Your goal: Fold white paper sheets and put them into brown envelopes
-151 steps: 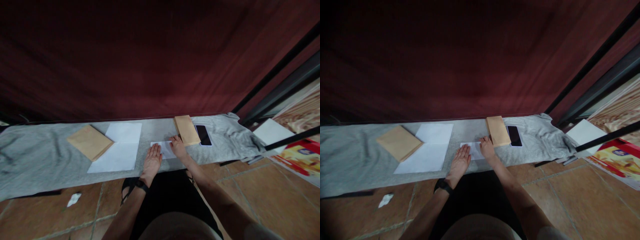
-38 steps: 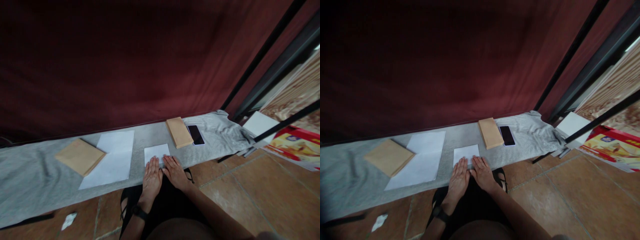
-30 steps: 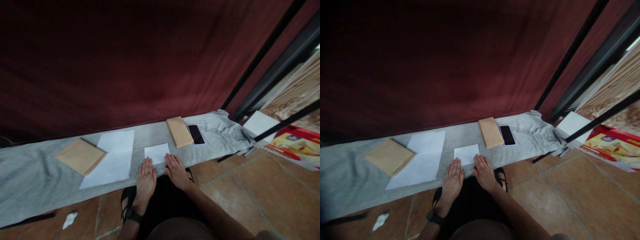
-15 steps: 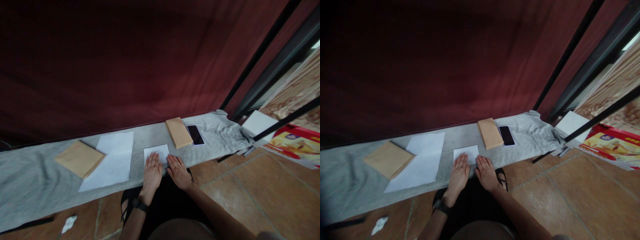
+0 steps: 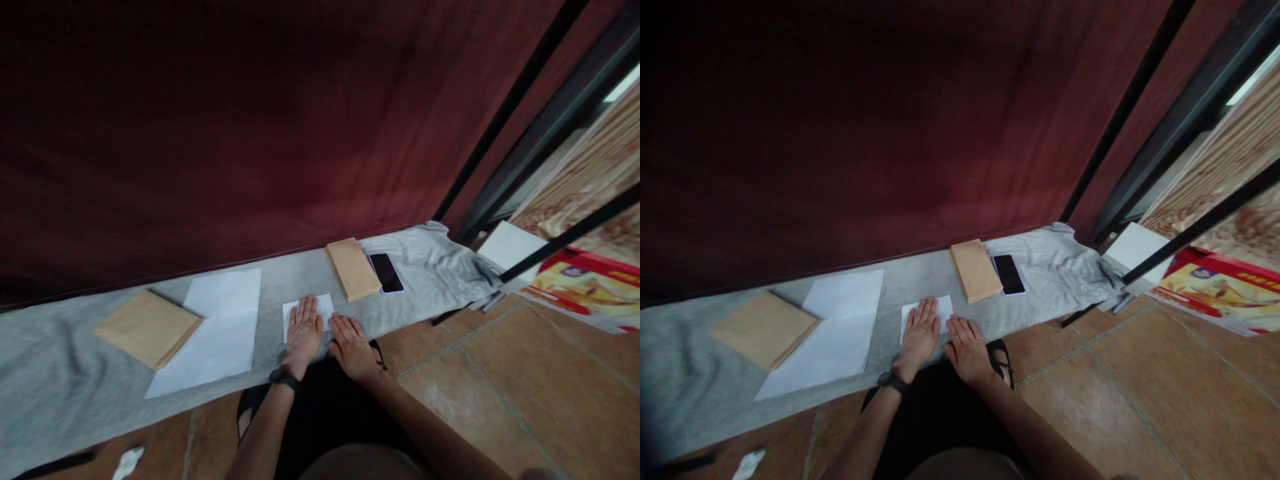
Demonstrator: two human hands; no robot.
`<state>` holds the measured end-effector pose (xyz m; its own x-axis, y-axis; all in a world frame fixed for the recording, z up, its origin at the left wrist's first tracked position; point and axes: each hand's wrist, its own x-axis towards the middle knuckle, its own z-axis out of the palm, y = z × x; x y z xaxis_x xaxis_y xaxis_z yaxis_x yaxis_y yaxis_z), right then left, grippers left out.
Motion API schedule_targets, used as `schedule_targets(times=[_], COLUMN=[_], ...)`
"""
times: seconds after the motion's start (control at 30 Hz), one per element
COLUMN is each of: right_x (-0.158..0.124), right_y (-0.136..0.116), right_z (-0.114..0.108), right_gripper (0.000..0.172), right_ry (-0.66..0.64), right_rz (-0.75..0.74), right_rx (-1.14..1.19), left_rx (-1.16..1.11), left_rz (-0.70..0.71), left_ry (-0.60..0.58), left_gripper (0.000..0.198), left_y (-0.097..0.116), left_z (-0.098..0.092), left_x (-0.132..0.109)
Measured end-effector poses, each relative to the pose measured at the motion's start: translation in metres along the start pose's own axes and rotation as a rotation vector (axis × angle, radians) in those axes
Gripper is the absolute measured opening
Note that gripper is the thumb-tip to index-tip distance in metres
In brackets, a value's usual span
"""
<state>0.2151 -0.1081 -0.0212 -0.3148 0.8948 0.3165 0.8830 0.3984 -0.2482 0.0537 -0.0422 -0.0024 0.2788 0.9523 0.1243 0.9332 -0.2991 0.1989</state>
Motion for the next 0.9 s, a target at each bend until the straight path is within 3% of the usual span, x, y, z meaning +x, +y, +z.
schedule_targets(times=[0.23, 0.57, 0.77, 0.9], right_x=[-0.001, 0.0, -0.001, -0.001], right_y=[0.001, -0.002, -0.004, -0.006], right_z=[0.001, -0.002, -0.001, 0.001], right_gripper=[0.055, 0.058, 0.058, 0.056], right_ry=[0.013, 0.019, 0.049, 0.063], right_rz=[-0.004, 0.0, 0.007, 0.01], right_rx=[0.001, -0.007, -0.009, -0.016], left_rx=[0.04, -0.028, -0.183, -0.302], left_rz=[-0.1, -0.281, -0.377, -0.492], left_ry=[0.065, 0.264, 0.294, 0.242], left_gripper=[0.056, 0.057, 0.053, 0.052], left_y=[-0.016, -0.031, -0.03, -0.031], left_z=[-0.001, -0.004, -0.011, -0.015], left_x=[-0.015, -0.044, -0.047, -0.039])
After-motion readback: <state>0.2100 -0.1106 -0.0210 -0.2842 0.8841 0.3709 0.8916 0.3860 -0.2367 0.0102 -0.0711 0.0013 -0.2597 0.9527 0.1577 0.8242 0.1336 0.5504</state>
